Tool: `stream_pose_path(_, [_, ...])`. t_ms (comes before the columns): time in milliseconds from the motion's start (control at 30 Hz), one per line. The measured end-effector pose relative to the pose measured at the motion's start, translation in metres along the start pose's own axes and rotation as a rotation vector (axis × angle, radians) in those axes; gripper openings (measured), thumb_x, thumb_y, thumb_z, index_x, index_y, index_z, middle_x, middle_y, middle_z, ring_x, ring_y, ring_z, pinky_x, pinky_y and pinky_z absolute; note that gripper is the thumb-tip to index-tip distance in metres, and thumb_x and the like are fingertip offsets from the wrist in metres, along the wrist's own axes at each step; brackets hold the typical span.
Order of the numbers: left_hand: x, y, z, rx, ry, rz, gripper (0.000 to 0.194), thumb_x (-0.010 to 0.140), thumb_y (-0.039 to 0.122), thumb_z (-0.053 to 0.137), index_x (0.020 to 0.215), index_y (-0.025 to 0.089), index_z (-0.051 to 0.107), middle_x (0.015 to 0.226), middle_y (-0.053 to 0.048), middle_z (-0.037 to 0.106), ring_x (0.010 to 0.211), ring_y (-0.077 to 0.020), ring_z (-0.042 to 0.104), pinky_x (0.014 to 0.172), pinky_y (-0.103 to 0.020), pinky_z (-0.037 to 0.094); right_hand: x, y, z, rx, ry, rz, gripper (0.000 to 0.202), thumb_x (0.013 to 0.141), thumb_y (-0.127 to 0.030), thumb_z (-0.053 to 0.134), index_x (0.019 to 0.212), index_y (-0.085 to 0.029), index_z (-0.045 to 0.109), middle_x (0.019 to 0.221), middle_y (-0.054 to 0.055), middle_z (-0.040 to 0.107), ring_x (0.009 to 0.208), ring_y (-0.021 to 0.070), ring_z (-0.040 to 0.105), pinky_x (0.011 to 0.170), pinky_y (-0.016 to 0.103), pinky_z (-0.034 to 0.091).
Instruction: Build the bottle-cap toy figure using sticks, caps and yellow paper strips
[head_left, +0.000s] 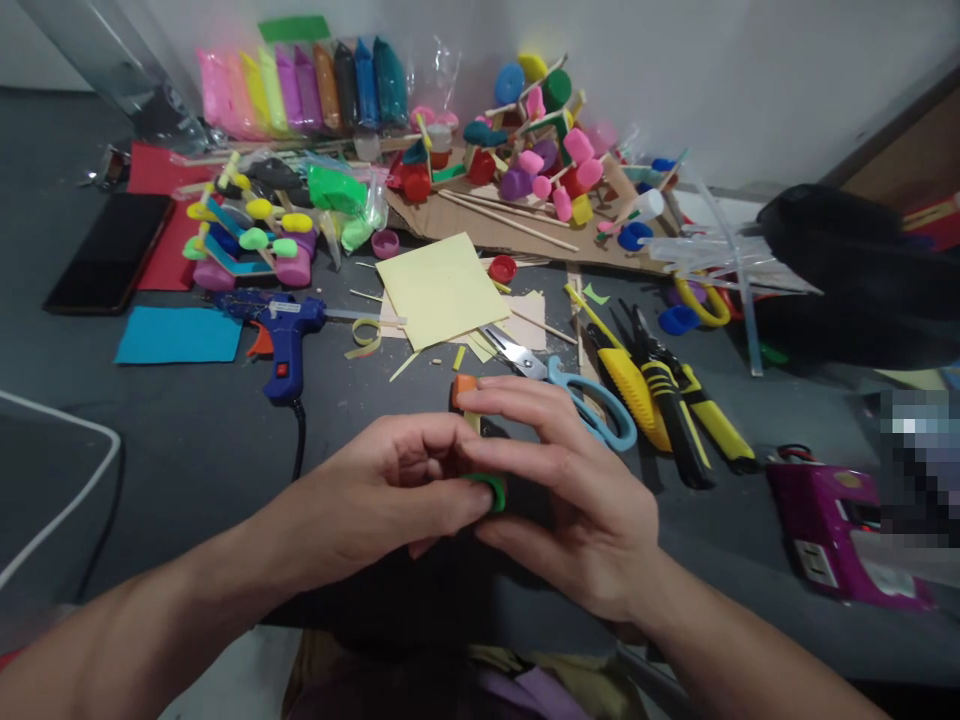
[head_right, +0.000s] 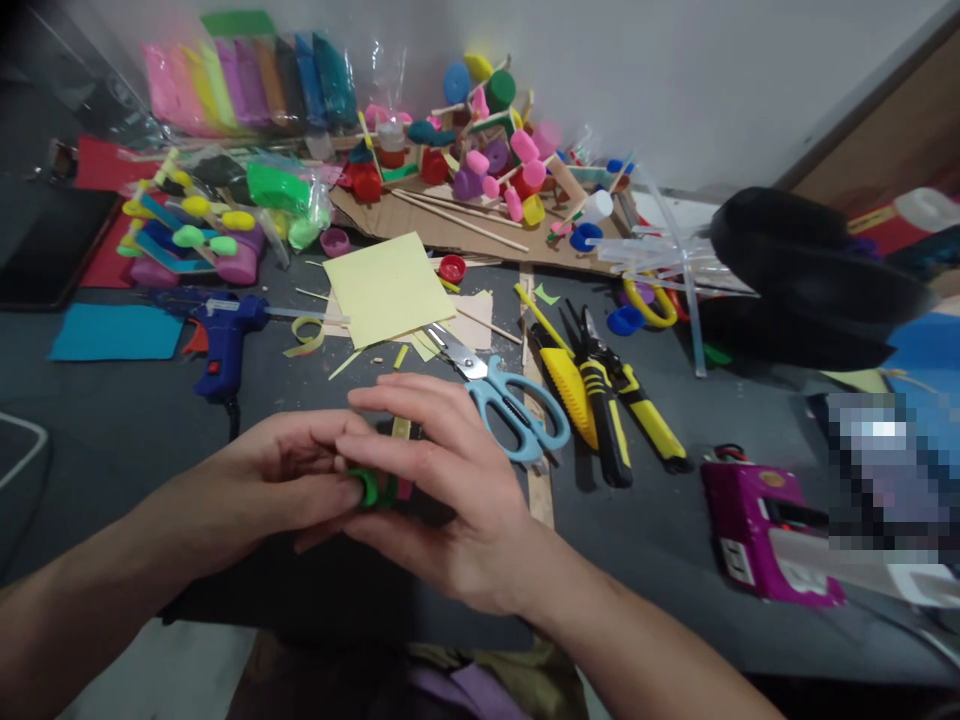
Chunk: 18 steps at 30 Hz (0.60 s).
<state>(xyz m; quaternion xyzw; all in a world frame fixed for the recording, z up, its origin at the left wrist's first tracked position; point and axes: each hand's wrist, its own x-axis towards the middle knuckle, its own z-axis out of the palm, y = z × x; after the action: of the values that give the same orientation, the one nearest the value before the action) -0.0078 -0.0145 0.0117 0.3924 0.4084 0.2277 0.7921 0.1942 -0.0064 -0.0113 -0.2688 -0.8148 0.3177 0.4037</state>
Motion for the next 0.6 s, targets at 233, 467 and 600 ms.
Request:
stream_pose_path(233, [-0.014, 0.018, -0.004, 0.218, 0.293, 0.127, 0.01, 0.088, 0.032, 0.07, 0.083, 0.022, 0.068, 0.066, 0.005, 0.053, 0.056, -0.0078, 0.044, 0.051, -0.019, 0.033, -0.002, 0.003, -0.01, -0.105, 0.23, 0.128, 0.027, 0.093, -0.015, 0.065, 0.116, -0.028, 0.07, 0.128, 0.008, 0.069, 0.121, 0.0269, 0.063, 0.106, 0.051, 0.048])
stream_pose_path(467, [-0.005, 0.019, -0.016, 0.527, 0.502, 0.182, 0.007, 0.09, 0.029, 0.066, 0.088, 0.023, 0.068, 0.077, 0.004, 0.06, 0.065, -0.0096, 0.049, 0.056, -0.019, 0.037, 0.002, 0.011, -0.021, -0.385, 0.184, 0.215, 0.007, 0.093, -0.015, 0.066, 0.095, -0.021, 0.07, 0.097, 0.007, 0.073, 0.098, 0.0219, 0.068, 0.09, 0.039, 0.052])
stream_pose_path(600, [0.004, 0.013, -0.021, 0.518, 0.451, 0.161, 0.014, 0.091, 0.035, 0.066, 0.092, 0.022, 0.066, 0.077, 0.003, 0.059, 0.062, -0.0101, 0.045, 0.053, -0.02, 0.035, 0.0, 0.013, -0.017, -0.439, 0.003, 0.313, 0.005, 0.095, -0.02, 0.064, 0.093, -0.02, 0.068, 0.088, 0.005, 0.071, 0.084, 0.0206, 0.067, 0.075, 0.034, 0.051])
